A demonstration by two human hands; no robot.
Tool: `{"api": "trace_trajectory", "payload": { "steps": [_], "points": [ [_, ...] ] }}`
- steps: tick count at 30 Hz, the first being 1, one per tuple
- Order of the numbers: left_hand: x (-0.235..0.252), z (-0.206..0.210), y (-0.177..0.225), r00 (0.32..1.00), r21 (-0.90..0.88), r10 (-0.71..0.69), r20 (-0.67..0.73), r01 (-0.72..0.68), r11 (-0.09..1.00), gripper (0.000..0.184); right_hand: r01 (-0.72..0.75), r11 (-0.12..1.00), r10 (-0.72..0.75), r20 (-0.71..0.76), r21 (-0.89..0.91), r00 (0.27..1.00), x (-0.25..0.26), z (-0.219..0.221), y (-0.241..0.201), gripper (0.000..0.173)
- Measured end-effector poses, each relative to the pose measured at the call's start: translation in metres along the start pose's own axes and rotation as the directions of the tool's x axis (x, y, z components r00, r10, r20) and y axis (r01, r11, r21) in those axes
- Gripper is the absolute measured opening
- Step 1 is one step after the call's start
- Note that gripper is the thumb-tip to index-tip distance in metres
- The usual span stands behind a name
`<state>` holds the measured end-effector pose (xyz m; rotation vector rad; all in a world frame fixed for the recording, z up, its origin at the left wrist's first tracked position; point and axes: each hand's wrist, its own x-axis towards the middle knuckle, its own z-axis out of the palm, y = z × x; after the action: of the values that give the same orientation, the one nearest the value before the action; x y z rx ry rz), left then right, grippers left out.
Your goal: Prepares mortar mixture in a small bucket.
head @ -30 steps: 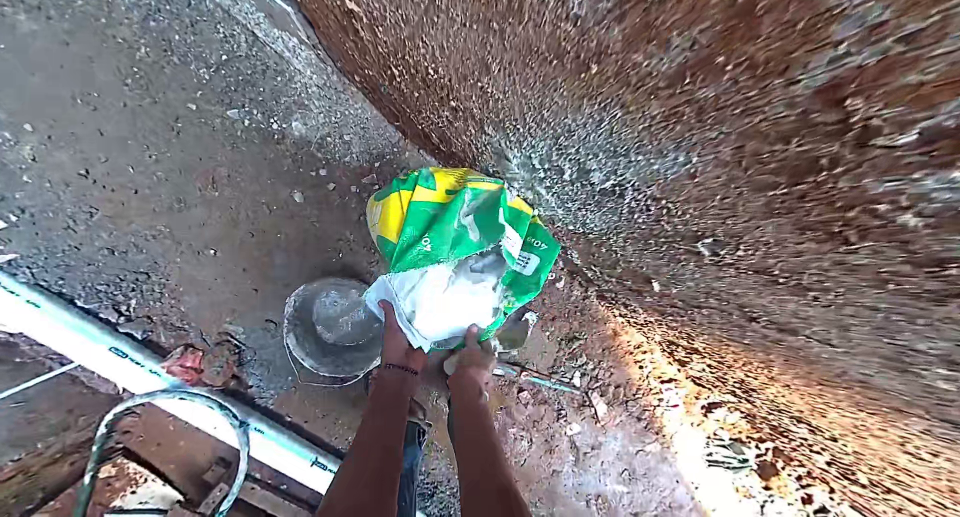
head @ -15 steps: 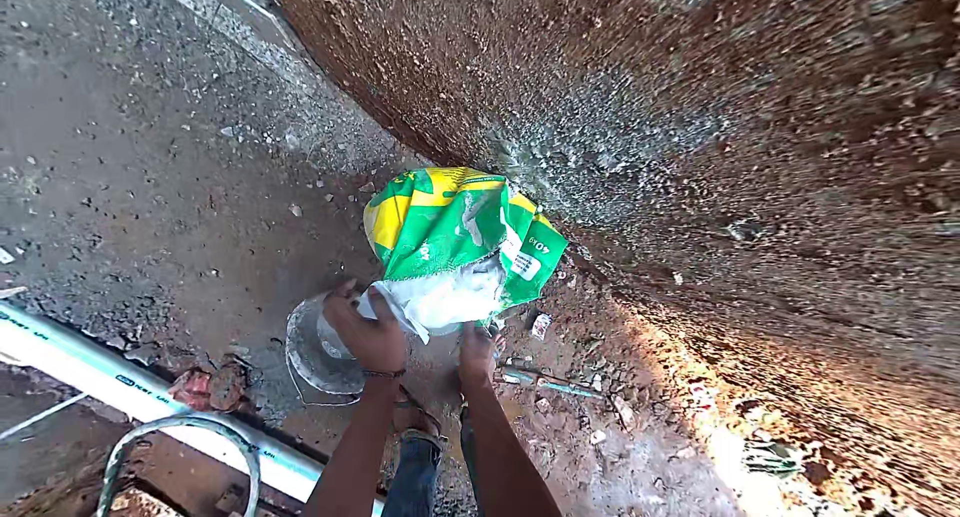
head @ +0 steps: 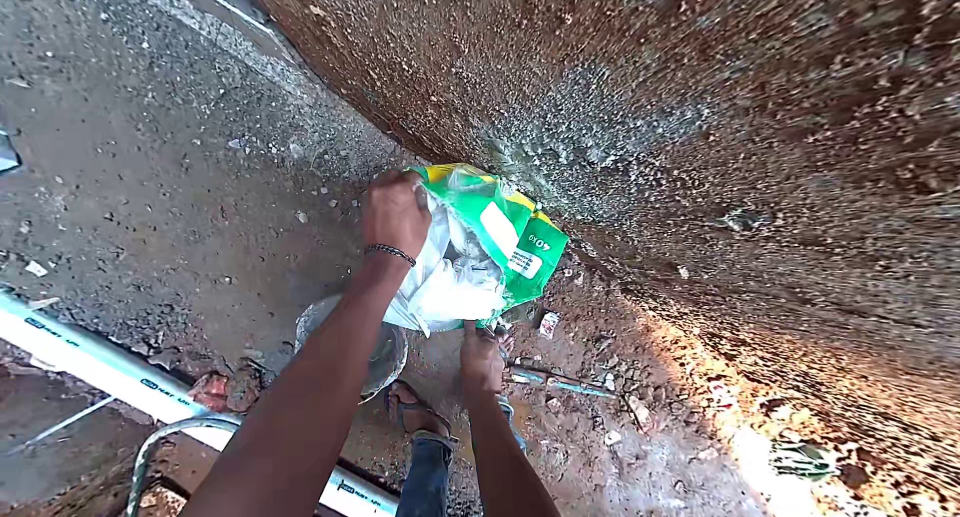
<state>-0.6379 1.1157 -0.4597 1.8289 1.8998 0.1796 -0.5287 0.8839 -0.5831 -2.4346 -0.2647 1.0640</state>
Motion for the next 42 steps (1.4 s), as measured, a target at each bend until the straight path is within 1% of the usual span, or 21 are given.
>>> {"api": "trace_trajectory", "payload": {
  "steps": [4, 8, 9, 11, 12, 14, 15, 17, 18, 19, 21, 23, 25, 27, 29, 30, 32, 34, 37, 39, 42],
  "points": [
    [0.009, 0.001, -0.006, 0.991, -0.057, 0.009, -0.133, -0.016, 0.998, 0.026, -0.023, 0.995, 0.025, -0.010, 0.099, 1.000, 0.002, 0.011, 0.001, 0.023],
    [-0.007, 0.010, -0.005, 0.993, -0.171, 0.044, -0.113, -0.064, 0.983, 0.020, 0.018, 0.998, -0.020, 0.032, 0.068, 0.999, -0.002, -0.011, -0.006, 0.024],
    [-0.012, 0.012, -0.006, 0.990, -0.180, 0.066, -0.124, -0.088, 0.980, 0.021, 0.035, 0.994, -0.041, 0.062, 0.099, 0.997, -0.003, -0.020, -0.005, 0.027],
    [-0.023, 0.014, -0.008, 0.982, -0.192, 0.111, -0.152, -0.140, 0.971, 0.032, 0.163, 0.972, -0.166, 0.004, 0.171, 0.986, -0.001, -0.029, 0.012, 0.028],
    [-0.027, 0.014, -0.008, 0.979, -0.189, 0.123, -0.165, -0.154, 0.970, 0.041, 0.220, 0.964, -0.220, -0.021, 0.147, 0.975, -0.005, -0.039, 0.015, 0.036],
    [-0.034, 0.014, -0.008, 0.963, -0.165, 0.162, -0.215, -0.199, 0.966, 0.056, 0.379, 0.921, -0.376, -0.055, 0.083, 0.925, -0.019, -0.066, 0.016, 0.071],
    [-0.039, 0.015, -0.008, 0.946, -0.139, 0.195, -0.261, -0.237, 0.962, 0.058, 0.455, 0.889, -0.450, -0.080, 0.055, 0.889, -0.028, -0.079, 0.017, 0.088],
    [-0.053, 0.019, -0.009, 0.882, -0.072, 0.313, -0.352, -0.359, 0.931, 0.045, 0.557, 0.830, -0.552, -0.126, 0.005, 0.824, -0.048, -0.105, 0.015, 0.108],
    [-0.060, 0.020, -0.010, 0.855, -0.042, 0.389, -0.344, -0.428, 0.903, 0.034, 0.589, 0.807, -0.588, -0.138, -0.041, 0.797, -0.057, -0.119, 0.012, 0.106],
    [-0.065, 0.021, -0.011, 0.843, -0.026, 0.462, -0.275, -0.487, 0.873, 0.024, 0.611, 0.786, -0.619, -0.141, -0.100, 0.773, -0.066, -0.133, 0.006, 0.098],
    [-0.075, 0.022, -0.011, 0.851, 0.019, 0.525, 0.020, -0.525, 0.851, 0.022, 0.642, 0.712, -0.687, -0.089, -0.285, 0.722, -0.079, -0.160, -0.015, 0.077],
    [-0.083, 0.022, -0.008, 0.841, 0.094, 0.444, 0.308, -0.491, 0.866, 0.033, 0.693, 0.562, -0.726, 0.134, -0.451, 0.675, -0.083, -0.186, -0.045, 0.062],
    [-0.093, 0.024, -0.007, 0.836, 0.127, 0.410, 0.365, -0.481, 0.867, 0.039, 0.738, 0.326, -0.696, 0.378, -0.590, 0.610, -0.077, -0.199, -0.083, 0.051],
    [-0.104, 0.027, -0.009, 0.840, 0.113, 0.430, 0.330, -0.488, 0.866, 0.038, 0.734, 0.122, -0.638, 0.514, -0.668, 0.574, -0.074, -0.193, -0.120, 0.054],
    [-0.113, 0.032, -0.013, 0.848, 0.085, 0.441, 0.294, -0.483, 0.872, 0.035, 0.695, -0.010, -0.531, 0.593, -0.719, 0.606, -0.073, -0.174, -0.153, 0.061],
    [-0.117, 0.034, -0.013, 0.854, 0.076, 0.434, 0.285, -0.472, 0.878, 0.034, 0.669, -0.027, -0.431, 0.612, -0.743, 0.663, -0.072, -0.161, -0.168, 0.064],
    [-0.122, 0.034, -0.013, 0.863, 0.051, 0.399, 0.310, -0.434, 0.899, 0.035, 0.593, -0.017, -0.207, 0.583, -0.805, 0.786, -0.068, -0.136, -0.192, 0.066],
    [-0.123, 0.031, -0.012, 0.862, 0.027, 0.360, 0.356, -0.395, 0.918, 0.036, 0.517, 0.014, -0.109, 0.513, -0.856, 0.851, -0.062, -0.121, -0.202, 0.064],
    [-0.121, 0.026, -0.010, 0.841, 0.030, 0.287, 0.459, -0.338, 0.941, 0.038, 0.419, 0.093, -0.134, 0.406, -0.903, 0.904, -0.064, -0.122, -0.206, 0.064],
    [-0.118, 0.023, -0.008, 0.832, 0.036, 0.261, 0.490, -0.318, 0.947, 0.040, 0.363, 0.151, -0.219, 0.326, -0.920, 0.919, -0.053, -0.132, -0.205, 0.063],
    [-0.105, 0.009, 0.005, 0.794, 0.066, 0.195, 0.576, -0.283, 0.957, 0.043, 0.317, 0.168, -0.247, 0.271, -0.934, 0.930, -0.037, -0.135, -0.207, 0.062]
  ]
}}
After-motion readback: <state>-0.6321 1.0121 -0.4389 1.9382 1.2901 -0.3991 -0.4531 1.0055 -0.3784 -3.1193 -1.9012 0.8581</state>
